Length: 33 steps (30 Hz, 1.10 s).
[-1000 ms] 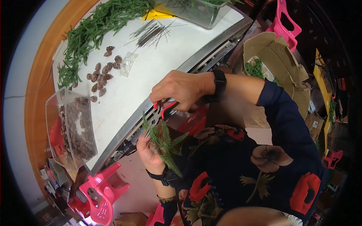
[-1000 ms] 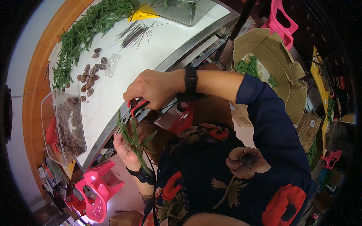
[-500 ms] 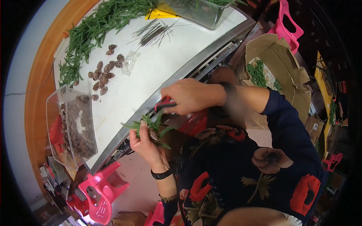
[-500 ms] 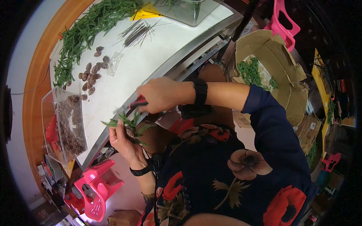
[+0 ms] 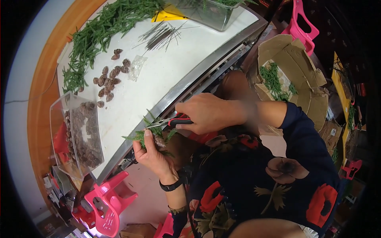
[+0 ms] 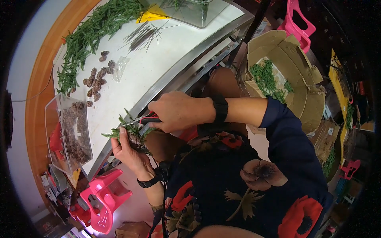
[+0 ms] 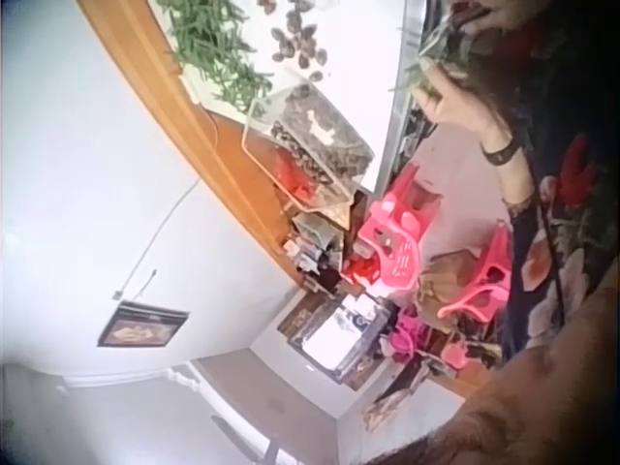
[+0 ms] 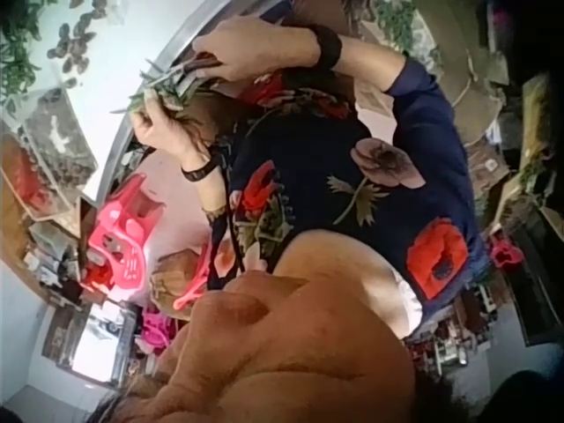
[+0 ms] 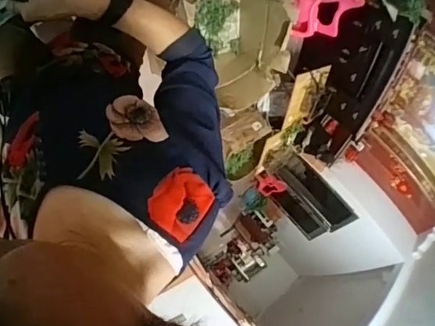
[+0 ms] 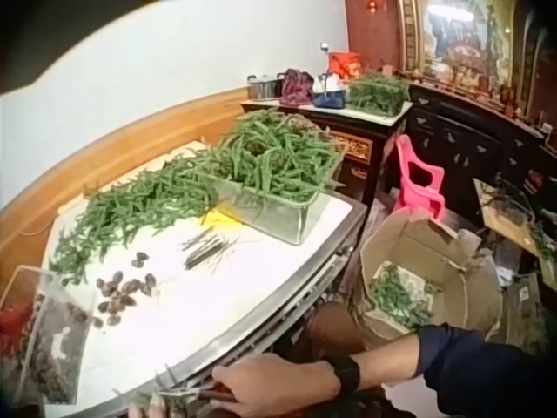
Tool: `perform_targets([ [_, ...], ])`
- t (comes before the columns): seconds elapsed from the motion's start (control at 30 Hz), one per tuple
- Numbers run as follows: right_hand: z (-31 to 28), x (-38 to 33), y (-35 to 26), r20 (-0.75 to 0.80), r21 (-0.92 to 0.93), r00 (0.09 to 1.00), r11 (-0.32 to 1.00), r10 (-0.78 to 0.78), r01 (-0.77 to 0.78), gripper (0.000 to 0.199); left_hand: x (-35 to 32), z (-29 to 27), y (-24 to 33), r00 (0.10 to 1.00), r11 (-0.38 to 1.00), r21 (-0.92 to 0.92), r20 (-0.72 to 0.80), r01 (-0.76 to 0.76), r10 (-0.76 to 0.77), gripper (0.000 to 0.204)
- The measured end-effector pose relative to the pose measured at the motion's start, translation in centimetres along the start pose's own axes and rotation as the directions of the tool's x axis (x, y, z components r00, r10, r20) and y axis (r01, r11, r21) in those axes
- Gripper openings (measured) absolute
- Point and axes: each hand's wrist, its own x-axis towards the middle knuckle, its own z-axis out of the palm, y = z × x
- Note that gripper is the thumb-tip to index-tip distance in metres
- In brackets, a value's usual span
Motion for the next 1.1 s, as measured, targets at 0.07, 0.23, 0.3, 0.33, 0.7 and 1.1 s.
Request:
perform_targets([
  [0.07,-0.2,0.0,0.0,0.0,-0.002,1.0,1.0,-0.005,0.005,0.035,-0.2,0.2,0.2,1.0,1.0,-0.002,0.009,0.002,-0.002,0.006],
  [0.23,-0.6,-0.1,-0.1,-0.01,-0.009,0.999,0.999,-0.035,0.035,0.037,-0.2,0.1,0.3,0.999,1.0,0.018,0.051,-0.004,0.003,0.005],
  [0.3,-0.7,-0.1,0.0,-0.018,-0.01,0.999,0.999,-0.042,0.042,0.038,-0.2,0.0,0.4,0.998,1.0,0.03,0.067,-0.008,0.006,0.005],
  [0.33,-0.8,-0.1,0.1,-0.003,-0.023,0.999,0.999,-0.049,0.049,0.037,-0.2,0.0,0.5,0.997,0.999,0.042,0.082,-0.01,0.007,0.005],
  [0.7,-1.1,-0.1,1.3,-0.004,-0.026,0.999,0.999,-0.039,0.039,0.035,0.1,0.0,1.4,0.965,0.991,0.034,0.227,0.129,-0.133,0.014],
  [1.1,-1.0,-0.3,1.5,-0.158,-0.136,0.984,0.989,-0.081,0.06,0.021,0.6,-0.4,0.6,0.845,0.789,-0.311,0.266,0.531,-0.464,0.022],
])
